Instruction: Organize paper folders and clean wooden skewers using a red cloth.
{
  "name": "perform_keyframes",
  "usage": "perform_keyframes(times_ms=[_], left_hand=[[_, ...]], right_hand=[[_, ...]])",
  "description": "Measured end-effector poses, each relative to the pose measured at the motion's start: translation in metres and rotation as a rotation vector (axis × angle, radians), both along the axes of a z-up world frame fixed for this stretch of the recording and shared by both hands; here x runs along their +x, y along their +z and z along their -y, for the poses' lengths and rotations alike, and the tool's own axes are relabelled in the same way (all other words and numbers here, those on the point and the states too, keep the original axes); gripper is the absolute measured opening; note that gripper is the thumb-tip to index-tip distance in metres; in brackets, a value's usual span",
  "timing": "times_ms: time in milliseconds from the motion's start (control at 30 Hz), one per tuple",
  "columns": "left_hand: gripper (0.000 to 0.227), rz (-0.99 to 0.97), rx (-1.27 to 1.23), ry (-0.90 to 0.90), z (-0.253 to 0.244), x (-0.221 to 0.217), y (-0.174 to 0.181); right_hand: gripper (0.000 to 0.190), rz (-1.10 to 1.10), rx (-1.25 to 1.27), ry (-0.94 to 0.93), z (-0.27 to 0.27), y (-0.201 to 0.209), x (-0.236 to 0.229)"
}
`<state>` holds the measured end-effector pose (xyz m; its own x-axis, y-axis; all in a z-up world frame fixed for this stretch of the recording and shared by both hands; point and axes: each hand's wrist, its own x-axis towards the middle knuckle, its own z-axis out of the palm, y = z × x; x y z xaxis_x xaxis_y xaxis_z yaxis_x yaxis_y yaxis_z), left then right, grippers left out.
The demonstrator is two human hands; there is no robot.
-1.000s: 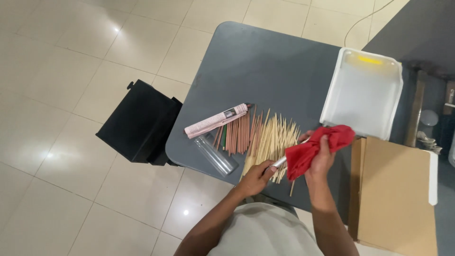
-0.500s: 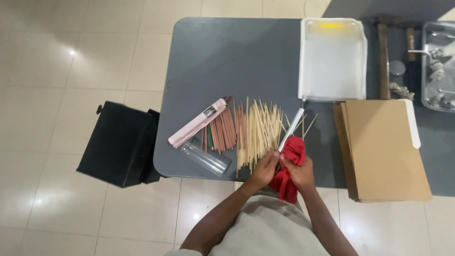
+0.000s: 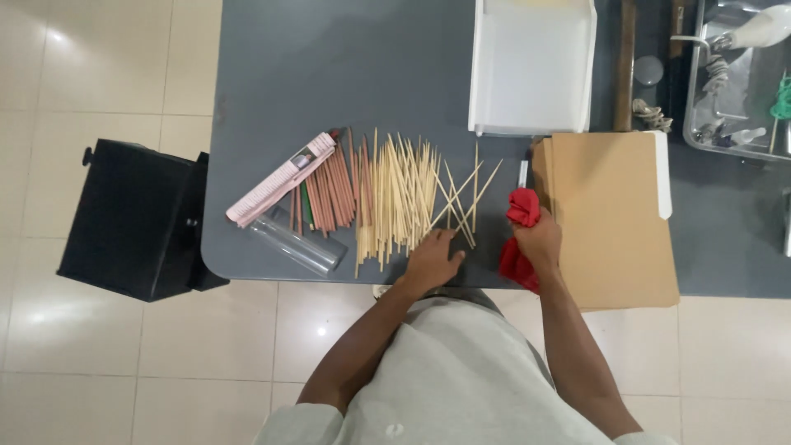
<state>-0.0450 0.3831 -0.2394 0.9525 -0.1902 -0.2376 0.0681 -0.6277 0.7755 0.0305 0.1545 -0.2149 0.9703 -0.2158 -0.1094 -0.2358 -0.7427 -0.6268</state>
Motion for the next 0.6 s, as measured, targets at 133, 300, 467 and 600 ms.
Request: perform_keyframes(times_ms=[133,300,467,600], left_hand=[[0.055,0.217,0.207,0.138,0.023,0.024,-0.012],[0.073,0.052,0.401,0.204,0.055,0.071,-0.011],[0.091,-0.012,0.617,0.300,0.075,0.091,-0.014],[0.103,0.060,0.795,0.273,0.077,0.094,-0.019]], right_hand=[[0.038,-0.088,-0.135,0.023,0.036,-0.035,0.018],[0.033,-0.072,-0.231,0.191,0.047,-0.076,0.035],[0.045,0.161,-0.230,0.389,0.049,-0.064,0.034],[0.036,0.132,-0.057,0.432,0.050,-0.032,0.030]])
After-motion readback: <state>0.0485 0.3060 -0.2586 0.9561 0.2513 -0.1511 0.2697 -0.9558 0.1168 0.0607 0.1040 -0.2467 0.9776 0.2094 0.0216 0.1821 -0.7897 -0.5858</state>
